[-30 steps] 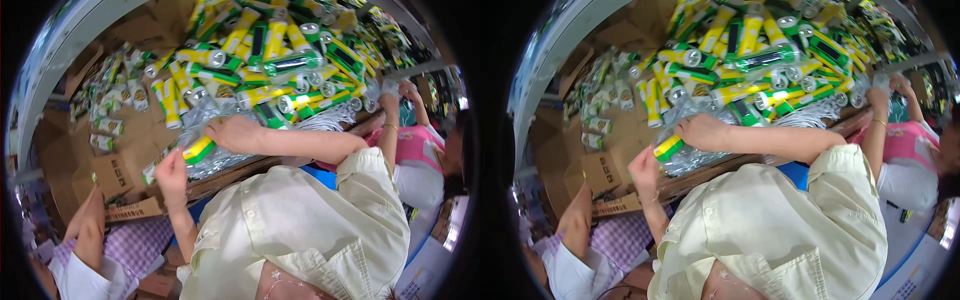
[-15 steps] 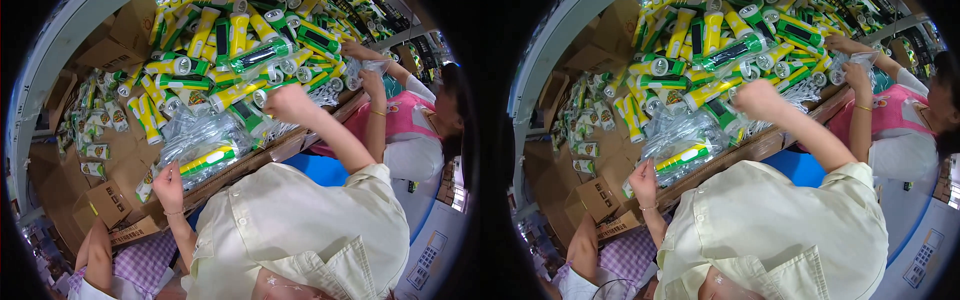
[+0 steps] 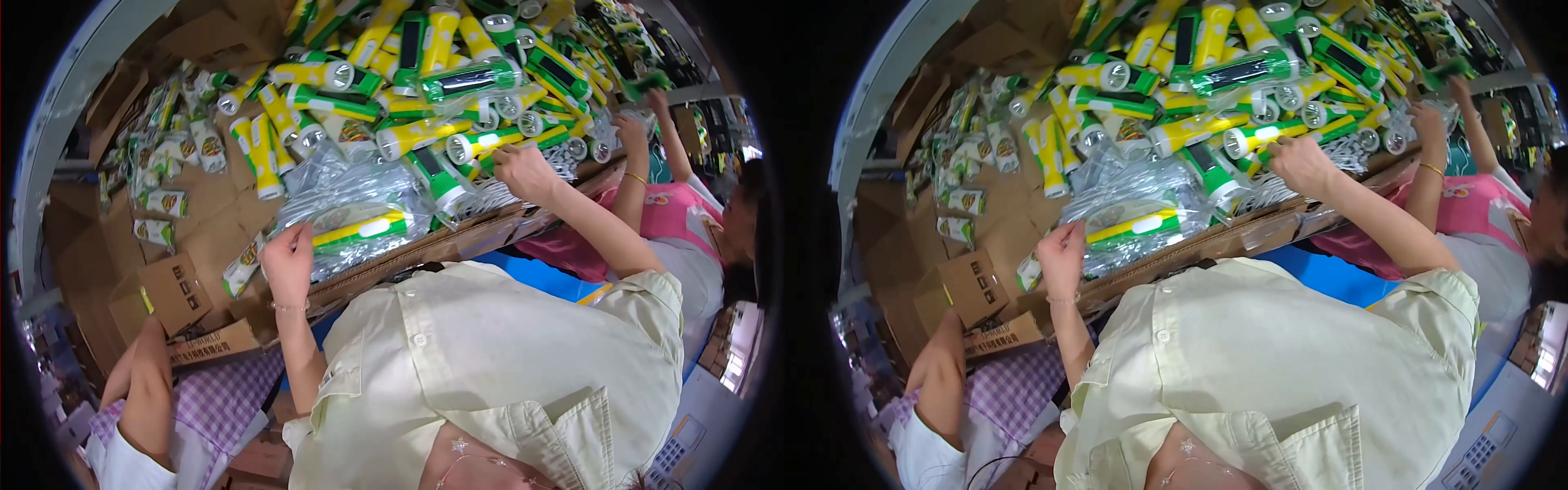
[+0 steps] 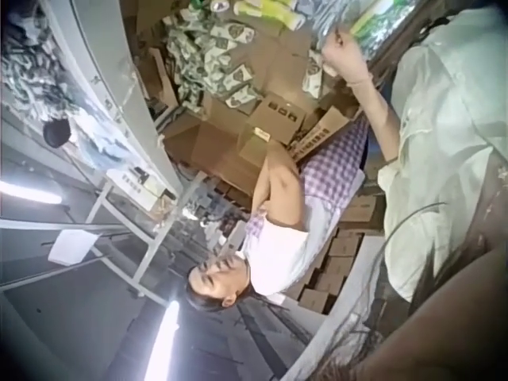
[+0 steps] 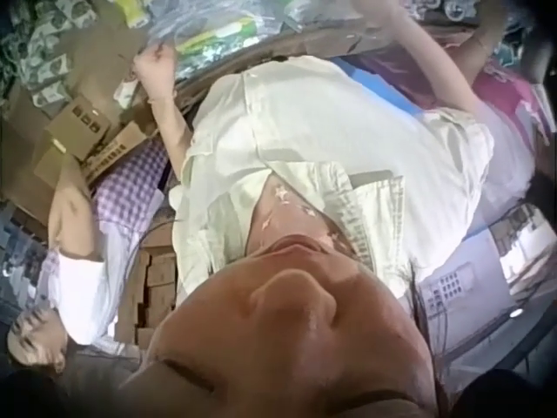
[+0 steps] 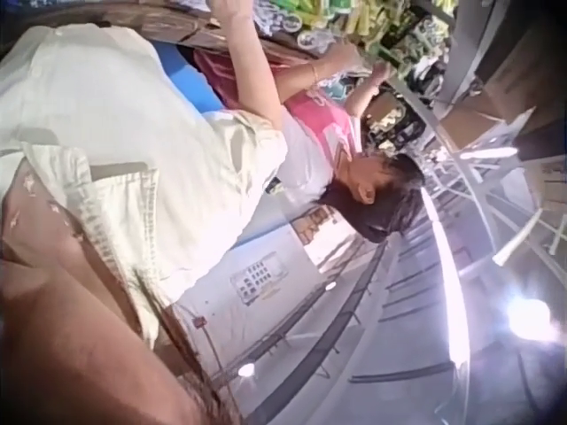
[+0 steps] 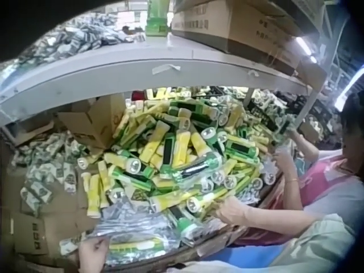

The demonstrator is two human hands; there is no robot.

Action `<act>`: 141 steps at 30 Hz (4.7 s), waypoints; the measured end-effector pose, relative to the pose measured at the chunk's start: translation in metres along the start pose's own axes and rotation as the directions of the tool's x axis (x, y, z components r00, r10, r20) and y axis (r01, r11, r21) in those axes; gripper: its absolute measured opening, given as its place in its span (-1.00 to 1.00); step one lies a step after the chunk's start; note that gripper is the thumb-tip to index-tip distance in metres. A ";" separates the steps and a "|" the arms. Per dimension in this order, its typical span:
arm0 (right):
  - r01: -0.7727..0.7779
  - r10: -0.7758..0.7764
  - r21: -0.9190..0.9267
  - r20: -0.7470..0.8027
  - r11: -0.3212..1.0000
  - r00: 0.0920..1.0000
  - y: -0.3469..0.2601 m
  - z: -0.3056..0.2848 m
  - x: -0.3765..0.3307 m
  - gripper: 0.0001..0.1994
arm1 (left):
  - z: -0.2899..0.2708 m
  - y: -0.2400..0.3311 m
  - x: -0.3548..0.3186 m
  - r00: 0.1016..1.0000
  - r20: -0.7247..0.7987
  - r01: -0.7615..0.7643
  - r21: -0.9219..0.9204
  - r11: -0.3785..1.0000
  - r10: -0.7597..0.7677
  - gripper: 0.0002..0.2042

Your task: Packaging flashlights into plastic bags at an assembly line.

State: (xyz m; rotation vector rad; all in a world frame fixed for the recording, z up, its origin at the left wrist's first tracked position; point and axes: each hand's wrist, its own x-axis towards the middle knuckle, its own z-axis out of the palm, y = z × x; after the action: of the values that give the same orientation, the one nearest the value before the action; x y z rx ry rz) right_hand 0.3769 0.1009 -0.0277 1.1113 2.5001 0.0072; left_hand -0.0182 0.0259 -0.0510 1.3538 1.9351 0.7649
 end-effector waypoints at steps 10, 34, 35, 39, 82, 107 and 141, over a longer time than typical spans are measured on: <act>0.474 0.343 0.768 -0.625 0.430 0.701 -0.012 -0.159 0.009 -0.93 | -0.002 0.003 0.002 0.999 0.014 0.049 -0.018 0.999 -0.049 -0.79; 0.216 -0.138 0.310 -0.255 0.926 0.957 -0.133 -0.083 0.114 -0.87 | -0.007 -0.004 -0.009 0.968 0.250 0.193 -0.677 0.711 -0.024 -0.82; 0.331 -0.060 0.492 -0.487 0.805 0.871 -0.142 -0.084 0.124 -0.86 | -0.006 -0.011 -0.008 0.969 0.246 0.192 -0.676 0.711 -0.028 -0.82; 0.531 0.003 0.520 -0.716 0.669 0.698 -0.176 -0.078 0.147 -0.76 | -0.005 -0.020 -0.007 0.999 0.036 0.009 -0.474 0.880 0.009 -0.88; 0.292 0.097 0.535 -0.584 0.793 0.806 -0.166 -0.002 0.145 -0.85 | -0.006 -0.037 0.059 0.805 0.045 -0.581 0.266 0.769 0.592 -0.79; 0.591 0.064 0.593 -0.733 0.547 0.677 -0.145 -0.067 0.107 -0.87 | -0.007 0.025 -0.003 0.886 0.283 -0.370 -0.050 0.928 0.369 -0.81; 0.429 -0.190 0.702 -0.395 0.569 0.899 -0.050 -0.061 0.073 -0.75 | -0.036 -0.006 -0.005 0.995 -0.071 0.079 0.157 0.984 -0.068 -0.80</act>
State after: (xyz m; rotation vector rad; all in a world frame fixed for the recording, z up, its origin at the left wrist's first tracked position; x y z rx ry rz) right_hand 0.2753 0.1278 -0.0062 0.9380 3.0037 -1.2327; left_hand -0.0485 0.0155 -0.0321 1.3573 2.1242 0.6368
